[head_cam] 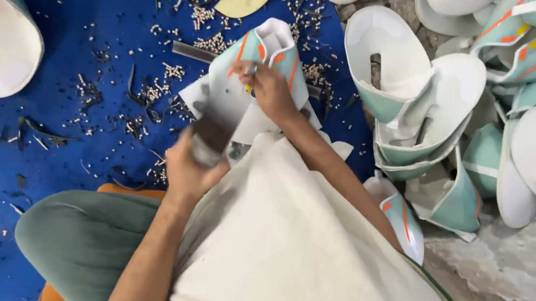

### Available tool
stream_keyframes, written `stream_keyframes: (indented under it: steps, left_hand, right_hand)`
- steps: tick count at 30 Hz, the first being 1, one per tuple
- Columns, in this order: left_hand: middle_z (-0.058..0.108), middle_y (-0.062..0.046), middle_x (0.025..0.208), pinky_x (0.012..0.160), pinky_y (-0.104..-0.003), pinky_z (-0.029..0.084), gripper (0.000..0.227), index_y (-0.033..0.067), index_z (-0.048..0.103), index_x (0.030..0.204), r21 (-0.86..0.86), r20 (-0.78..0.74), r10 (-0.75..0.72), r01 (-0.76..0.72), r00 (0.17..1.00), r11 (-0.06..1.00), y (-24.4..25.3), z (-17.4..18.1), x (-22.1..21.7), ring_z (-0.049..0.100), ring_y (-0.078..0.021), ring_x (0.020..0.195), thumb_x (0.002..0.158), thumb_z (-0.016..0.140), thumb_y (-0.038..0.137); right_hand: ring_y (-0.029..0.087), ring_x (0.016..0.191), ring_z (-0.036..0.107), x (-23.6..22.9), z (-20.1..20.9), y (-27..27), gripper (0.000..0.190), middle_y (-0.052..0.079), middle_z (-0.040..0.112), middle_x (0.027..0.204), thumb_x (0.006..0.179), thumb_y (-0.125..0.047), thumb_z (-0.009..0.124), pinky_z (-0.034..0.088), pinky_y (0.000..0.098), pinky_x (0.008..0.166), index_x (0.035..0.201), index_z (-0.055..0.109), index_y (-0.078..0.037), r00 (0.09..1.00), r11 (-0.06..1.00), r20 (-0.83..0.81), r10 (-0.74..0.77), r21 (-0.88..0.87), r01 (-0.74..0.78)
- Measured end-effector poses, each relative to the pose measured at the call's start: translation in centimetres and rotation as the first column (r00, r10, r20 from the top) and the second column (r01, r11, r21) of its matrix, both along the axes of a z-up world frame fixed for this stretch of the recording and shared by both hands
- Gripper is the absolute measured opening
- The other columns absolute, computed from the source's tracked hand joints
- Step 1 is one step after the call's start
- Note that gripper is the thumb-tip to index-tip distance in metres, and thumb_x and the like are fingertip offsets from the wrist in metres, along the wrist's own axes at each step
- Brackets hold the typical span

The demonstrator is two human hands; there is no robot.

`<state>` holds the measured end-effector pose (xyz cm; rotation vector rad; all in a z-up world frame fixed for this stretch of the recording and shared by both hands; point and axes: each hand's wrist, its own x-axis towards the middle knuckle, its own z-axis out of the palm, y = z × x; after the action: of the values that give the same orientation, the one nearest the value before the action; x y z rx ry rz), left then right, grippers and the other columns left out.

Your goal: The person is hammering and marking shoe upper components onto a template on the floor.

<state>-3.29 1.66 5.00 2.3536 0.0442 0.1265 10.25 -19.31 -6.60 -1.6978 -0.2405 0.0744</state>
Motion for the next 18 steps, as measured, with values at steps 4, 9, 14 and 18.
stream_keyframes:
  steps: [4, 9, 14, 18]
  left_hand:
    - [0.071, -0.015, 0.080, 0.067, -0.042, 0.055, 0.047, 0.0033, 0.065, 0.102, -0.001, -0.285, -0.026, 0.027, 0.958, 1.000, -0.2, 1.3, 0.2, 0.070, -0.0287, 0.074, 0.075, 0.089, 0.034]
    - [0.069, -0.006, 0.088, 0.072, -0.040, 0.056, 0.045, 0.0013, 0.061, 0.114, -0.382, 0.019, -0.055, 0.058, 0.998, 0.922, -0.7, 9.2, 0.3, 0.063, -0.0228, 0.076, 0.087, 0.078, 0.033]
    - [0.059, -0.010, 0.077, 0.062, -0.037, 0.050, 0.039, 0.0005, 0.059, 0.094, -0.094, 0.225, -0.147, 0.172, 0.963, 0.981, -0.8, 1.6, 1.8, 0.058, -0.0202, 0.066, 0.076, 0.077, 0.029]
    - [0.062, -0.009, 0.074, 0.061, -0.034, 0.049, 0.034, 0.0037, 0.061, 0.091, -0.140, -0.005, -0.052, 0.051, 0.999, 0.989, -0.7, -0.5, 1.2, 0.062, -0.0153, 0.063, 0.077, 0.082, 0.027]
  right_hand:
    - [0.023, 0.096, 0.073, 1.5, -4.3, -0.7, 0.011, 0.016, 0.074, 0.104, 0.105, -0.005, 0.058, 0.060, 0.0352, 0.086, 0.113, 0.062, 0.002, 0.991, 0.993, -0.121, -0.065, 0.094, 0.077]
    - [0.020, 0.097, 0.077, 4.4, -0.2, -1.1, 0.013, 0.012, 0.076, 0.105, 0.105, -0.009, 0.054, 0.065, 0.0335, 0.089, 0.101, 0.059, 0.002, 0.928, 0.889, -0.372, -0.008, 0.422, 0.177]
    - [0.021, 0.099, 0.077, 3.1, 0.1, -0.9, 0.011, 0.013, 0.076, 0.110, 0.107, -0.005, 0.053, 0.061, 0.0304, 0.088, 0.101, 0.058, 0.003, 0.998, 0.998, 0.064, 0.005, 0.062, -0.009]
    - [0.023, 0.081, 0.074, 1.9, 0.8, -1.0, 0.032, 0.019, 0.072, 0.087, 0.092, 0.001, 0.057, 0.055, 0.0360, 0.070, 0.123, 0.065, 0.000, 0.998, 0.877, -0.046, 0.054, -0.476, -0.069]
